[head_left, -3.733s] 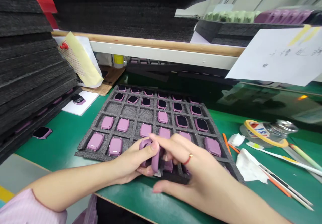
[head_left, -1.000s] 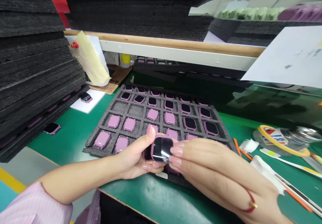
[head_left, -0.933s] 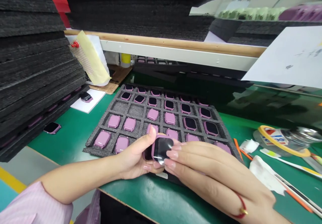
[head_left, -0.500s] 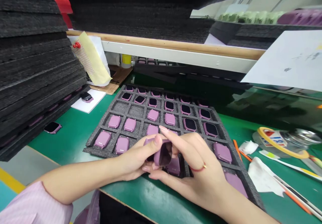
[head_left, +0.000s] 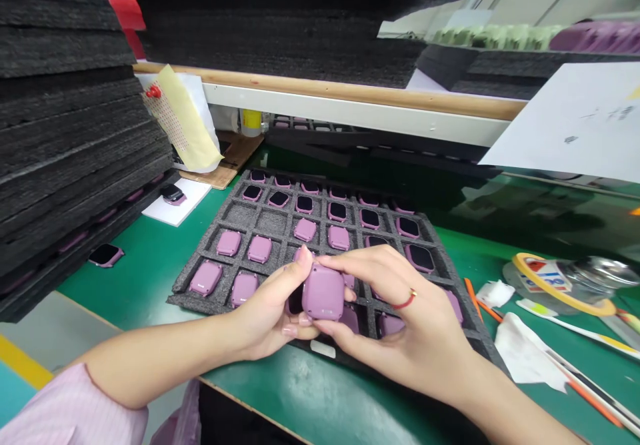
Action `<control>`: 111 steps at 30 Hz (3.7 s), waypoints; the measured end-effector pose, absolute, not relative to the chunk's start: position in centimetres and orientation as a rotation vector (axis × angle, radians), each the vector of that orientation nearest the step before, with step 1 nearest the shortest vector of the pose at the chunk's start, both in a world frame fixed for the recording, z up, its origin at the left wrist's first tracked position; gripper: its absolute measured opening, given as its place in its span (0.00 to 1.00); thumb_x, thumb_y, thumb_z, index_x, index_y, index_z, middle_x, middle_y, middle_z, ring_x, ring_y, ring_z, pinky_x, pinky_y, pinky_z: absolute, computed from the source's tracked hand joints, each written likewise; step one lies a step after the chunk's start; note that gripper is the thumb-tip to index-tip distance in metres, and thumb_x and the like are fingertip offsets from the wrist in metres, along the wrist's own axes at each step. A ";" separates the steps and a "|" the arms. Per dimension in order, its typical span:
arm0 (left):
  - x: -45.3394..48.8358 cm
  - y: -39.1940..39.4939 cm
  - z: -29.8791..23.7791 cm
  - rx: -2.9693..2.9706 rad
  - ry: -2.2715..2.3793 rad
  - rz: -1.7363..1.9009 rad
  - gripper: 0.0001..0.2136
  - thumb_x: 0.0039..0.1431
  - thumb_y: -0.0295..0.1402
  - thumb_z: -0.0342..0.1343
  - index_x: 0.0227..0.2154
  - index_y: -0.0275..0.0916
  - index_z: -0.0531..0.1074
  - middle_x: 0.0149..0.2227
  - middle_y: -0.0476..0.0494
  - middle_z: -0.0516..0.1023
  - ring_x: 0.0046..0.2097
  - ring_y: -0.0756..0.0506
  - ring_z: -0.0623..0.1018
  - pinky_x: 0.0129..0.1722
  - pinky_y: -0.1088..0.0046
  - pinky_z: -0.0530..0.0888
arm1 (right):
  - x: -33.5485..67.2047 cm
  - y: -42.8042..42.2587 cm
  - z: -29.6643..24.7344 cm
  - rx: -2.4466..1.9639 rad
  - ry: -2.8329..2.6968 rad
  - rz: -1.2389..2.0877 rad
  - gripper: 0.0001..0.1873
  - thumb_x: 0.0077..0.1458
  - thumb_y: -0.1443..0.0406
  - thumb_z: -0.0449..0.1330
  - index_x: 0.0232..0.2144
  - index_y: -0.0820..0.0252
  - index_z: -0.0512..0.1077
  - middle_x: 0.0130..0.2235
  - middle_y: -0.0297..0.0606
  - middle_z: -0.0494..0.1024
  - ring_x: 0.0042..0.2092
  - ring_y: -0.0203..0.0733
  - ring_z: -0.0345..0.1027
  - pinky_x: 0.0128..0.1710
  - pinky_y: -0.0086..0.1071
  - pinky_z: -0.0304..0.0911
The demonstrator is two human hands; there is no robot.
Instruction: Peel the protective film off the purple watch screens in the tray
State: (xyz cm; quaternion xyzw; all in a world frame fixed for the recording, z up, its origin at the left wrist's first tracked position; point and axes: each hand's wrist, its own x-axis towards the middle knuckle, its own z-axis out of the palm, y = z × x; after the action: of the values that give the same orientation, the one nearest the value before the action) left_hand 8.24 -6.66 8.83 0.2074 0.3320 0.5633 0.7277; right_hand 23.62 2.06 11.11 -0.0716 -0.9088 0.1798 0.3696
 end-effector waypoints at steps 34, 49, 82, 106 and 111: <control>8.0 -6.3 7.9 0.431 0.638 1.177 0.22 0.56 0.53 0.62 0.36 0.35 0.73 0.28 0.48 0.74 0.22 0.55 0.67 0.18 0.82 0.56 | 24.0 1.7 10.2 -0.160 -2.408 0.487 0.06 0.59 0.65 0.65 0.35 0.55 0.71 0.50 0.45 0.78 0.53 0.48 0.74 0.52 0.42 0.72; 8.0 -6.1 7.8 0.362 0.540 1.190 0.23 0.57 0.55 0.61 0.34 0.36 0.72 0.23 0.53 0.70 0.19 0.57 0.65 0.17 0.85 0.57 | 23.7 1.8 10.2 -0.058 -2.273 0.349 0.05 0.59 0.70 0.65 0.37 0.57 0.74 0.42 0.43 0.82 0.46 0.46 0.77 0.48 0.44 0.74; 8.0 -6.4 8.4 0.490 0.621 1.127 0.26 0.56 0.57 0.59 0.32 0.34 0.72 0.21 0.53 0.67 0.18 0.56 0.60 0.18 0.80 0.54 | 27.0 0.8 11.0 -0.098 -2.377 0.456 0.19 0.68 0.72 0.52 0.52 0.49 0.76 0.47 0.34 0.84 0.50 0.41 0.79 0.52 0.35 0.75; 8.3 -6.5 8.5 0.537 0.813 1.186 0.30 0.53 0.61 0.59 0.36 0.33 0.74 0.26 0.47 0.74 0.19 0.55 0.65 0.18 0.79 0.58 | 24.3 1.3 9.5 -0.284 -2.308 0.665 0.27 0.55 0.63 0.69 0.55 0.53 0.67 0.46 0.41 0.78 0.47 0.46 0.73 0.44 0.40 0.72; 8.4 -6.4 8.5 0.462 0.847 1.207 0.27 0.54 0.59 0.60 0.31 0.34 0.70 0.22 0.51 0.69 0.19 0.56 0.61 0.18 0.79 0.54 | 23.9 2.3 9.9 -0.238 -2.364 0.560 0.24 0.55 0.66 0.66 0.54 0.55 0.69 0.45 0.42 0.79 0.46 0.46 0.74 0.44 0.41 0.72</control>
State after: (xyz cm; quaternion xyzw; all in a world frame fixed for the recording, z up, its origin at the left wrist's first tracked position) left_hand 8.41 -6.37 8.48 0.2086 0.3827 0.5450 0.7162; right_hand 23.86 2.25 9.89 -0.0915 -0.9096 0.2155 0.3432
